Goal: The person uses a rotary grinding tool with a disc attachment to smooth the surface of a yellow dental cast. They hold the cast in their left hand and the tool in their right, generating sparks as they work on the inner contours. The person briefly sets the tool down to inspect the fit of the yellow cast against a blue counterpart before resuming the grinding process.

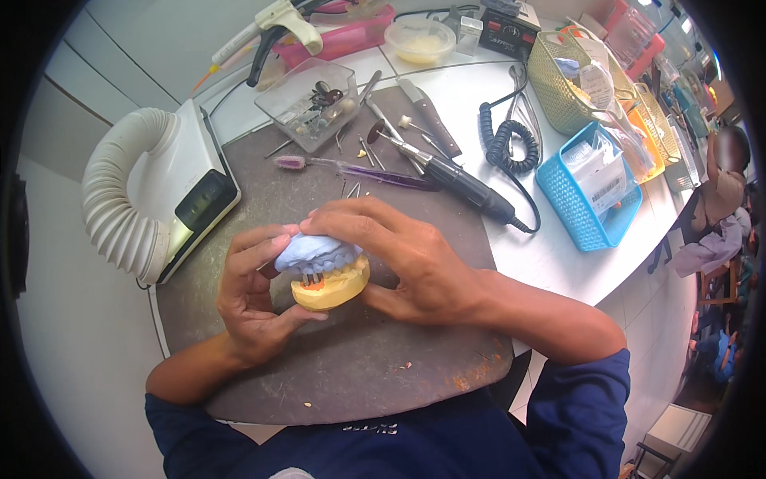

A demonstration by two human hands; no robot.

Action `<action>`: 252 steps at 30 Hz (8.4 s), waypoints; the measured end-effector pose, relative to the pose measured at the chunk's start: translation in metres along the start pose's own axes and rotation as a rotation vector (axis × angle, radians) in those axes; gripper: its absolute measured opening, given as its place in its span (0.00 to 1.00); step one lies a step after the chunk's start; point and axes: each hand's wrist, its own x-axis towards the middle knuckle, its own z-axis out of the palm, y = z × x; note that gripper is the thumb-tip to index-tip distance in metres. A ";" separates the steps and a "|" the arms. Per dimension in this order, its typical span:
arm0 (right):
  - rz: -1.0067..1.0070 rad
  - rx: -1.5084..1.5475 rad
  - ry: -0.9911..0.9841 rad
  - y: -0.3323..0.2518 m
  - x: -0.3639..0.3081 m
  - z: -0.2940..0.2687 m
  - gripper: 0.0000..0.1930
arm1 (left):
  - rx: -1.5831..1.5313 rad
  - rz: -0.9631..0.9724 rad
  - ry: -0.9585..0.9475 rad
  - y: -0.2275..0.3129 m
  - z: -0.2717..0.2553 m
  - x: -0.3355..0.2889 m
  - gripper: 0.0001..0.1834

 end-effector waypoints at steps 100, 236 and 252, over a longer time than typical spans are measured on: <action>0.683 -0.564 -0.118 -0.010 -0.107 -0.259 0.21 | 0.831 -0.248 -0.083 0.068 0.018 -0.043 0.19; -0.046 -0.599 -0.173 -0.028 0.004 0.010 0.25 | -0.695 -0.425 0.051 0.034 -0.006 -0.033 0.55; -0.049 -0.616 -0.184 -0.028 0.002 0.010 0.25 | -0.678 -0.378 0.063 0.032 -0.004 -0.035 0.52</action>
